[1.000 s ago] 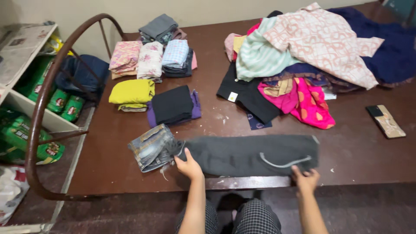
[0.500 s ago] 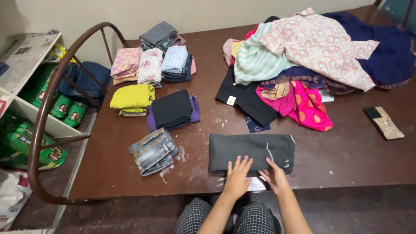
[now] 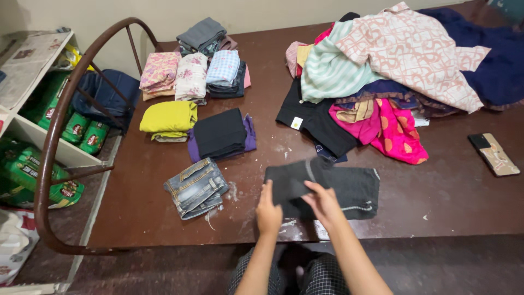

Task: The person folds several garments on a low table, including jeans, a black t-shirt, a dark gray sweater, and a patterned shirt. Each item is smoothed, folded into a compact rectangle, and placed in a growing stack.

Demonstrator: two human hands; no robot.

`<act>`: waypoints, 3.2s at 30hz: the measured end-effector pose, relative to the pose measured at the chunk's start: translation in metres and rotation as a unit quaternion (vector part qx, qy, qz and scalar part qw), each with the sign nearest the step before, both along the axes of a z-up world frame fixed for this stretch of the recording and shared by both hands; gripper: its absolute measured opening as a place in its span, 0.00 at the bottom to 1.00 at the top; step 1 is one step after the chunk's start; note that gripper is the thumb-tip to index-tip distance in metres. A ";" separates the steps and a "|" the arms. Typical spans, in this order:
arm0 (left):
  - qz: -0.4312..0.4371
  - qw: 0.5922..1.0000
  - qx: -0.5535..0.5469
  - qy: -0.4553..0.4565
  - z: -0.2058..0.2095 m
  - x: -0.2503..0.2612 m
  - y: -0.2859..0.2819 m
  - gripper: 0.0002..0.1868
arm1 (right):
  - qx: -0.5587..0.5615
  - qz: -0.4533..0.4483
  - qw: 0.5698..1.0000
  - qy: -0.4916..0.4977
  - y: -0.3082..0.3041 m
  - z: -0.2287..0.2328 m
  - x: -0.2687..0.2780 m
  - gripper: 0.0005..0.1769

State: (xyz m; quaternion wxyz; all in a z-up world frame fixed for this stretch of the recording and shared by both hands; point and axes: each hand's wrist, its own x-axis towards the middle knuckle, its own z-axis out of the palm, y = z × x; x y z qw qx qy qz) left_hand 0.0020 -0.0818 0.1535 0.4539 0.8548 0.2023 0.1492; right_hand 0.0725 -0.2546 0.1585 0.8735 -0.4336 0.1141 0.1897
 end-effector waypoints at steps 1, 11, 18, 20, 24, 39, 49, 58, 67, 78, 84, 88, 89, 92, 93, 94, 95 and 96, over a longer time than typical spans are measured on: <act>0.063 0.996 -0.065 -0.028 -0.008 0.002 0.006 0.45 | 0.001 0.016 1.000 -0.014 0.015 0.011 -0.007 0.19; 0.209 0.878 -0.431 0.016 -0.125 -0.011 0.084 0.34 | -0.198 -0.054 0.971 0.121 0.070 -0.078 -0.052 0.37; 0.170 0.976 -0.125 0.050 -0.110 -0.015 0.078 0.33 | -0.170 -0.182 0.953 -0.171 0.067 -0.087 -0.036 0.27; 0.173 0.978 -0.082 0.079 -0.106 -0.016 0.074 0.31 | -0.241 -0.182 0.951 -0.069 0.061 -0.072 -0.043 0.27; 0.171 0.983 -0.038 0.048 -0.118 -0.012 0.068 0.31 | -0.567 -0.017 0.823 0.044 0.048 -0.040 -0.067 0.33; 0.138 0.912 -0.325 -0.207 -0.042 0.002 0.016 0.28 | -0.128 0.136 0.948 -0.257 0.053 -0.077 -0.061 0.51; -0.281 0.942 0.151 -0.104 0.039 -0.029 -0.079 0.23 | 0.095 -0.055 0.992 0.067 -0.042 -0.090 -0.054 0.34; -0.352 0.898 0.240 -0.111 0.015 -0.024 -0.049 0.36 | -0.127 -0.033 0.986 0.099 -0.083 -0.060 -0.037 0.34; -0.328 0.898 0.289 -0.046 0.007 -0.003 -0.063 0.45 | -0.175 -0.040 0.984 0.024 -0.111 -0.093 -0.018 0.32; -0.241 0.963 0.078 -0.096 -0.005 0.012 -0.051 0.33 | -0.628 0.010 0.629 -0.457 -0.118 -0.070 -0.065 0.11; -0.307 0.940 0.103 -0.105 -0.004 0.006 -0.041 0.34 | -0.591 0.151 0.749 -0.259 -0.111 -0.098 -0.016 0.18; -0.362 0.902 0.218 -0.089 -0.006 0.000 -0.051 0.38 | -0.679 0.085 0.697 -0.215 -0.105 -0.142 0.002 0.20; -0.381 0.885 0.258 -0.076 -0.007 -0.004 -0.055 0.39 | -0.676 0.015 0.695 -0.246 -0.103 -0.151 -0.001 0.20; -0.378 0.858 0.344 -0.054 -0.010 -0.013 -0.067 0.44 | -0.709 -0.178 0.641 -0.234 -0.099 -0.163 -0.014 0.25; -0.373 0.862 0.341 -0.037 -0.011 -0.009 -0.070 0.44 | -0.723 -0.238 0.613 -0.211 -0.097 -0.162 -0.015 0.29; -0.371 0.866 0.335 -0.020 -0.014 -0.007 -0.076 0.45 | -0.667 -0.214 0.692 -0.174 -0.098 -0.160 -0.018 0.31; -0.369 0.869 0.329 -0.003 -0.017 -0.005 -0.080 0.46 | -0.603 -0.187 0.764 -0.136 -0.098 -0.155 -0.020 0.33; -0.359 0.869 0.340 0.004 -0.019 -0.002 -0.086 0.46 | -0.533 -0.158 0.826 -0.097 -0.102 -0.148 -0.021 0.35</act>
